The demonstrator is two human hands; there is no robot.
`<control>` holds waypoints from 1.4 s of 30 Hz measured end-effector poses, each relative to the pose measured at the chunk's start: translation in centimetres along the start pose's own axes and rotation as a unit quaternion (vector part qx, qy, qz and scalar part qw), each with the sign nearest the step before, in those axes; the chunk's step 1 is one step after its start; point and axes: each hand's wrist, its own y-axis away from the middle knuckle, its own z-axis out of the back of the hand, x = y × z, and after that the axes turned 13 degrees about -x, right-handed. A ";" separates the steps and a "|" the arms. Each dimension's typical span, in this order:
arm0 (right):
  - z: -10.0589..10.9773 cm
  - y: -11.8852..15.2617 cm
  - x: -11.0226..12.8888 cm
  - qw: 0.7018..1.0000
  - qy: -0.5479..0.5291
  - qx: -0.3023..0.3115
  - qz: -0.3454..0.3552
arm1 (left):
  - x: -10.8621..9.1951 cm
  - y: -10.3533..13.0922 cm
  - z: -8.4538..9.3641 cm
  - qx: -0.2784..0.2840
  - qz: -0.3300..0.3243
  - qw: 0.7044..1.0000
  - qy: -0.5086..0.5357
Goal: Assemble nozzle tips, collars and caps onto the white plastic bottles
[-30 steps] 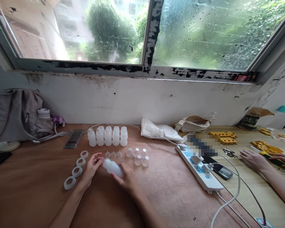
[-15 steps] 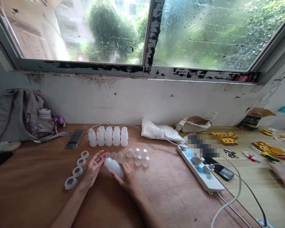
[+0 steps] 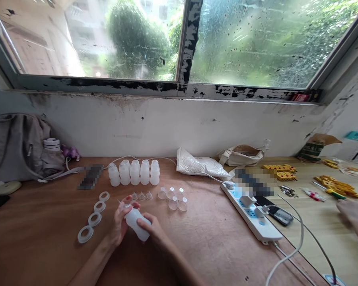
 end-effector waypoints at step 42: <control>2.9 -0.9 1.1 0.890 0.273 -0.268 0.246 | 2.0 -0.8 0.0 0.007 0.134 0.991 0.010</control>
